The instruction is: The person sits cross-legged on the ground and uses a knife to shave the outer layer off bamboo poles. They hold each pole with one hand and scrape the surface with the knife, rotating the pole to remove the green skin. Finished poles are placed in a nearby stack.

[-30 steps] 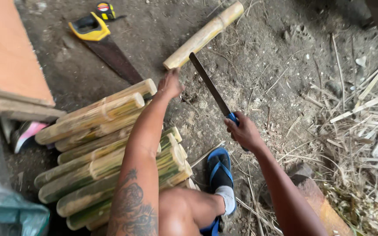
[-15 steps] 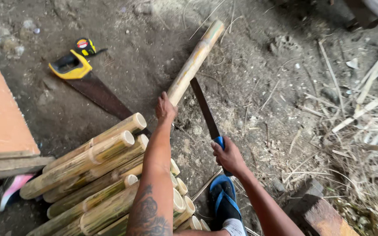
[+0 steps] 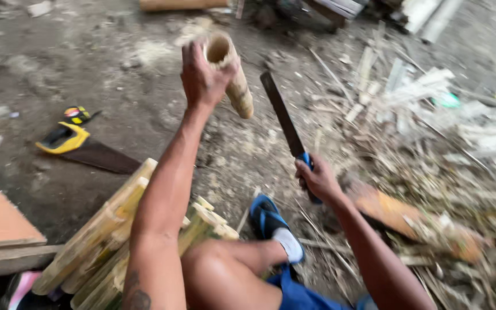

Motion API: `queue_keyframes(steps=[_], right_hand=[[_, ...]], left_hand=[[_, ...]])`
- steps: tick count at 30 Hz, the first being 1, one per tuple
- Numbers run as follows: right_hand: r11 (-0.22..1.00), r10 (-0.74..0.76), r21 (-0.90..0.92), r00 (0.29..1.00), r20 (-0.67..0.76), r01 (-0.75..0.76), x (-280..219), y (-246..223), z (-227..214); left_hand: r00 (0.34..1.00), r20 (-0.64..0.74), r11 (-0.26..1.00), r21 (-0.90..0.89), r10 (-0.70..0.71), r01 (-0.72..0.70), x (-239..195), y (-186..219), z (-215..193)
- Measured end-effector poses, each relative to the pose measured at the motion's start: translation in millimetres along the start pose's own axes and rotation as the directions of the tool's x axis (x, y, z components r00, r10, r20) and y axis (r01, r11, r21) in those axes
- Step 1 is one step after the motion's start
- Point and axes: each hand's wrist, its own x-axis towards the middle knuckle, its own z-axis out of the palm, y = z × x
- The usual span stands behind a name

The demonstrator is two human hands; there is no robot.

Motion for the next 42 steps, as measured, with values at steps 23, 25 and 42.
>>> queue_keyframes(steps=[23, 25, 42], right_hand=[[0.844, 0.274, -0.184, 0.699, -0.660, -0.504, -179, 308, -205], [0.876, 0.193, -0.213, 0.718, -0.669, -0.434, -184, 268, -203], [0.836, 0.019, -0.434, 0.810, -0.587, -0.334, -156, 130, -217]], left_hand=[[0.940, 0.289, 0.491, -0.855, 0.183, 0.167, -189, 323, 207], [0.939, 0.256, 0.603, -0.795, 0.232, 0.067, -181, 326, 204], [0.901, 0.357, 0.592, -0.791, 0.247, 0.151, -201, 334, 200]])
